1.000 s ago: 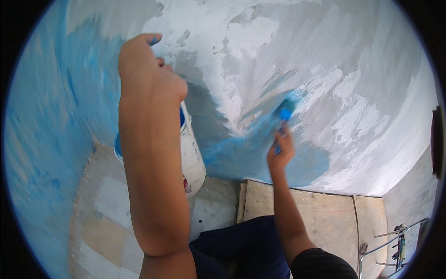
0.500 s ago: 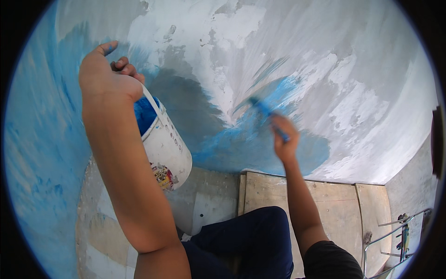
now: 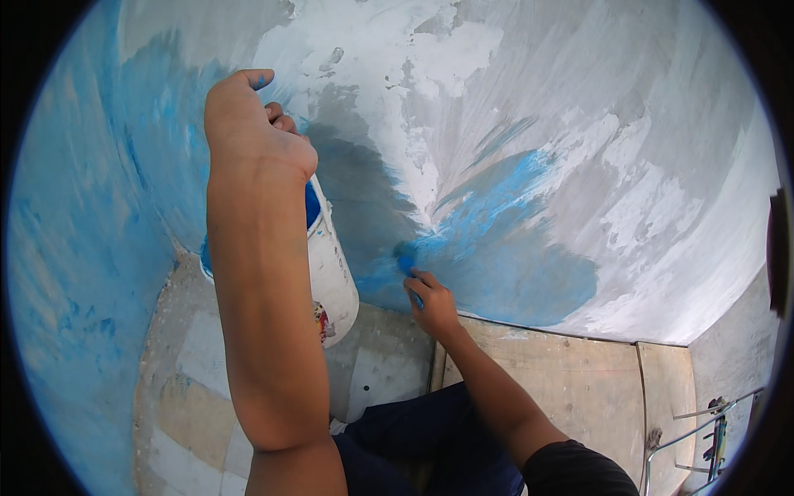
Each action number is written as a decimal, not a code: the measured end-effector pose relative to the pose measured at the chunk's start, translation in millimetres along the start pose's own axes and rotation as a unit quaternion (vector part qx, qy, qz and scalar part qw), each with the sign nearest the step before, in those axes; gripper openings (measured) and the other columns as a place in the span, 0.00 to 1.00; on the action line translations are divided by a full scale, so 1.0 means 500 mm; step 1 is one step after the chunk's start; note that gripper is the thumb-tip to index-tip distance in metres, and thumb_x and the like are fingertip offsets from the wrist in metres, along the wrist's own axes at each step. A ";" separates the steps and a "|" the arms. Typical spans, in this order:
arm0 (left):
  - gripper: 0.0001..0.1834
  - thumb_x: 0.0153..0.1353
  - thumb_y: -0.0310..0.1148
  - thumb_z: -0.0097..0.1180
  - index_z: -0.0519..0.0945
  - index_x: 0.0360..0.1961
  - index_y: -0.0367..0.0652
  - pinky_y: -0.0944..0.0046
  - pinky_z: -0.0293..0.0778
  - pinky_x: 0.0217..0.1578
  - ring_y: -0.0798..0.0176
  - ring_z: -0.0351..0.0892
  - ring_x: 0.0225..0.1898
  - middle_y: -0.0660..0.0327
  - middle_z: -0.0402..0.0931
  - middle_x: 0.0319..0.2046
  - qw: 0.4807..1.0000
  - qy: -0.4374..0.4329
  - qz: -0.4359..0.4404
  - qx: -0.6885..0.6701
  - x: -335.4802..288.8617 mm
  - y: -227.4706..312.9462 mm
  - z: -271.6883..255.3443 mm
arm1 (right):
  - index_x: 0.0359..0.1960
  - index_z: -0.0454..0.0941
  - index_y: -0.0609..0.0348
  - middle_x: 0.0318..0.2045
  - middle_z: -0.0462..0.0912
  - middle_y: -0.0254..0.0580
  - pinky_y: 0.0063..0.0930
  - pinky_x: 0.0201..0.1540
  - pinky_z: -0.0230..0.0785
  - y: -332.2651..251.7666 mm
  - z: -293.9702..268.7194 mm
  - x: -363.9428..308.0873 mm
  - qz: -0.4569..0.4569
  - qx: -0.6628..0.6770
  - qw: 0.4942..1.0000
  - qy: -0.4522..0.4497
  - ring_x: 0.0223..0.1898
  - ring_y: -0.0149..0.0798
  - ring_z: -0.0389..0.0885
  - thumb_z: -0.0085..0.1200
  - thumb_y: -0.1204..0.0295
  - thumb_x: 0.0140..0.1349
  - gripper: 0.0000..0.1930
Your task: The person applies blue paint to a concrete wall using a brush while holding a bucket.
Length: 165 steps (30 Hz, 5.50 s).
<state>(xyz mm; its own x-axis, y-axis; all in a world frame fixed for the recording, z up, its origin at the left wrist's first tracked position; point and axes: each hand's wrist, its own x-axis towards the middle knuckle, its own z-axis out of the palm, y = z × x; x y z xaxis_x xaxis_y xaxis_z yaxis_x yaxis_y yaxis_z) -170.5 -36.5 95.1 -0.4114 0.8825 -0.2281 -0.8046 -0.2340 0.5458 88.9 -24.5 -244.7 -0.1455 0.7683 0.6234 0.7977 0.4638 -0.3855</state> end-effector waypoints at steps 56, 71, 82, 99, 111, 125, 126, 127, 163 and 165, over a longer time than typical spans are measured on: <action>0.14 0.66 0.33 0.55 0.62 0.37 0.39 0.58 0.58 0.37 0.66 0.52 0.24 0.65 0.58 0.24 0.996 -0.067 -0.012 -0.054 -0.083 0.022 0.000 | 0.50 0.83 0.60 0.61 0.79 0.50 0.40 0.50 0.81 -0.160 -0.304 0.242 -0.132 -0.113 0.960 0.219 0.52 0.55 0.85 0.55 0.89 0.52 0.22; 0.14 0.66 0.34 0.53 0.59 0.32 0.46 0.59 0.58 0.37 0.67 0.55 0.25 0.66 0.57 0.23 0.980 -0.192 -0.026 -0.044 -0.168 0.038 0.009 | 0.32 0.86 0.64 0.33 0.85 0.60 0.48 0.46 0.78 -0.074 -0.182 0.252 -0.047 -0.033 0.986 -0.154 0.38 0.61 0.85 0.55 0.83 0.46 0.11; 0.14 0.66 0.34 0.53 0.60 0.32 0.44 0.58 0.59 0.38 0.66 0.55 0.25 0.64 0.58 0.24 0.972 -0.227 0.007 -0.061 -0.196 0.028 -0.028 | 0.46 0.81 0.61 0.60 0.79 0.50 0.38 0.51 0.82 -0.188 -0.264 0.333 -0.265 -0.240 0.927 0.110 0.65 0.49 0.76 0.55 0.82 0.58 0.14; 0.13 0.67 0.33 0.52 0.61 0.35 0.39 0.56 0.60 0.41 0.64 0.56 0.27 0.62 0.58 0.26 0.985 -0.135 0.087 -0.056 -0.191 0.074 -0.009 | 0.41 0.87 0.61 0.44 0.86 0.56 0.45 0.45 0.79 -0.256 -0.245 0.411 -0.155 -0.181 0.959 -0.152 0.43 0.56 0.86 0.56 0.85 0.53 0.14; 0.15 0.66 0.33 0.53 0.59 0.36 0.38 0.57 0.57 0.41 0.64 0.55 0.29 0.62 0.58 0.28 0.986 -0.135 0.038 -0.088 -0.153 0.069 -0.012 | 0.36 0.82 0.63 0.53 0.79 0.60 0.38 0.36 0.85 -0.053 -0.152 0.138 -0.283 -0.368 0.870 -0.169 0.58 0.58 0.80 0.57 0.77 0.59 0.05; 0.15 0.68 0.35 0.52 0.59 0.40 0.38 0.58 0.59 0.40 0.63 0.57 0.29 0.60 0.59 0.32 0.963 -0.260 0.000 0.069 -0.184 0.012 0.001 | 0.44 0.81 0.63 0.39 0.87 0.49 0.33 0.41 0.80 0.033 -0.137 -0.012 0.337 0.502 0.797 0.018 0.35 0.44 0.86 0.66 0.76 0.62 0.11; 0.15 0.67 0.35 0.52 0.60 0.39 0.38 0.58 0.60 0.39 0.63 0.58 0.29 0.59 0.60 0.31 0.961 -0.256 -0.034 0.099 -0.181 0.010 -0.002 | 0.44 0.81 0.63 0.38 0.86 0.47 0.33 0.41 0.80 0.045 -0.089 -0.026 0.338 0.532 0.776 0.026 0.35 0.43 0.86 0.66 0.76 0.63 0.10; 0.15 0.67 0.36 0.52 0.61 0.39 0.37 0.58 0.61 0.39 0.63 0.58 0.29 0.59 0.61 0.31 0.956 -0.257 -0.074 0.117 -0.170 0.007 -0.006 | 0.43 0.80 0.63 0.38 0.86 0.46 0.33 0.40 0.80 0.064 -0.055 -0.036 0.336 0.553 0.762 0.039 0.35 0.42 0.87 0.65 0.76 0.64 0.09; 0.24 0.73 0.47 0.49 0.79 0.40 0.31 0.65 0.54 0.26 0.70 0.51 0.20 0.70 0.55 0.16 0.663 -0.062 -0.275 0.694 -0.095 -0.159 -0.399 | 0.43 0.83 0.65 0.28 0.84 0.37 0.23 0.33 0.74 -0.168 0.012 -0.078 0.099 0.481 0.808 -0.324 0.30 0.28 0.84 0.70 0.73 0.60 0.13; 0.22 0.74 0.45 0.48 0.79 0.41 0.32 0.65 0.55 0.26 0.69 0.52 0.20 0.69 0.57 0.17 0.652 -0.070 -0.276 0.703 -0.094 -0.169 -0.401 | 0.42 0.86 0.64 0.25 0.85 0.46 0.29 0.34 0.74 -0.186 0.013 -0.078 0.062 0.428 0.842 -0.324 0.27 0.35 0.84 0.72 0.72 0.56 0.14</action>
<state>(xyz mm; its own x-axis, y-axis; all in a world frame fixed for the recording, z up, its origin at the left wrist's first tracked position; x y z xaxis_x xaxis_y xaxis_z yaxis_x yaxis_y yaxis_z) -168.8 -139.7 -102.0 -0.1027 0.7249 -0.6811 0.4146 0.6536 0.6332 16.6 -94.8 -237.8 -0.6013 0.7854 0.1471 0.1573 0.2969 -0.9419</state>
